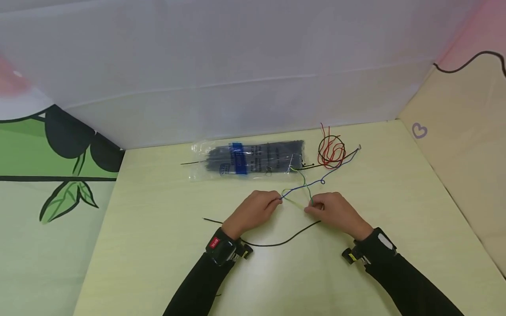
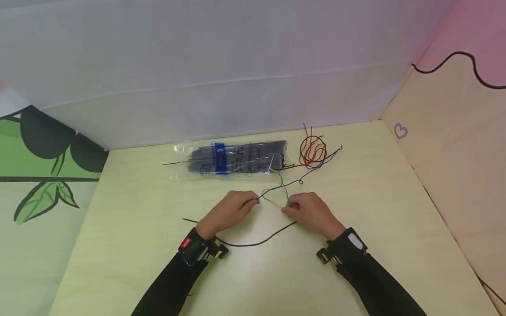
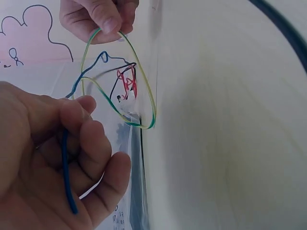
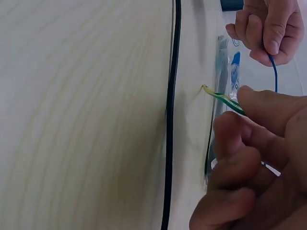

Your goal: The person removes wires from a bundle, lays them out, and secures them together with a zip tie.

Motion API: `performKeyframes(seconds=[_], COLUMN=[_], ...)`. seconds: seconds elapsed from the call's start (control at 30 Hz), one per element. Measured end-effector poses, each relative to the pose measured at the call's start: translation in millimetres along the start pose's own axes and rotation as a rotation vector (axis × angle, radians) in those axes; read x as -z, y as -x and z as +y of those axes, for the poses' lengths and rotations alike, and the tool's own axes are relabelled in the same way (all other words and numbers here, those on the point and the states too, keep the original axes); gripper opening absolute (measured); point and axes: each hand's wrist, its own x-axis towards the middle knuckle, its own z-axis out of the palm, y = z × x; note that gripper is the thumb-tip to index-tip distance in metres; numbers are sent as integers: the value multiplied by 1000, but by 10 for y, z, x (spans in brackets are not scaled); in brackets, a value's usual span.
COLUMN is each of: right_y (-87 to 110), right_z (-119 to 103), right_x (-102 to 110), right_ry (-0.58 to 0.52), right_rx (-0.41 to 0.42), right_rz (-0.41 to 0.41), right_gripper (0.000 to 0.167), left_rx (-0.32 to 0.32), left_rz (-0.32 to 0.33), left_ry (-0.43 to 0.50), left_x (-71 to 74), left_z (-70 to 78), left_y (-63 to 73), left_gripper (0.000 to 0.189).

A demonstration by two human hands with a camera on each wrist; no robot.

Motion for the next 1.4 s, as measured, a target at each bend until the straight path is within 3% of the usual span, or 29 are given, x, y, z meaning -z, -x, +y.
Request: performKeyframes(seconds=[0.43, 0.5, 0.6, 0.7, 0.8, 0.97, 1.1, 1.2, 1.4], right_y=[6, 7, -5, -40, -74, -110, -146, -138, -45], right_z=[95, 135, 207, 276, 350, 486, 551, 584, 690], right_x=[126, 156, 227, 308, 362, 390, 415, 458, 671], right_ry=[45, 105, 257, 420, 546, 613, 580, 583, 631], right_rx=[28, 27, 37, 59, 99, 149, 188, 202, 188], right_rz=[-38, 15, 169, 304, 359, 354, 259, 214, 339], right_gripper=[7, 5, 6, 19, 24, 20, 25, 18, 10], left_rx=[40, 40, 42, 39, 27, 5, 7, 30, 135], left_rz=[-22, -29, -34, -33, -39, -53, -47, -43, -3], left_ry=[-42, -54, -86, -117, -137, -136, -137, -126, -104], left_x=[24, 25, 36, 47, 49, 39, 50, 66, 103], left_z=[-114, -128, -146, -171, -203, -261, -290, -298, -343], left_y=[72, 80, 99, 122, 148, 189, 213, 233, 256], left_gripper=[20, 20, 20, 19, 18, 18, 17, 18, 23])
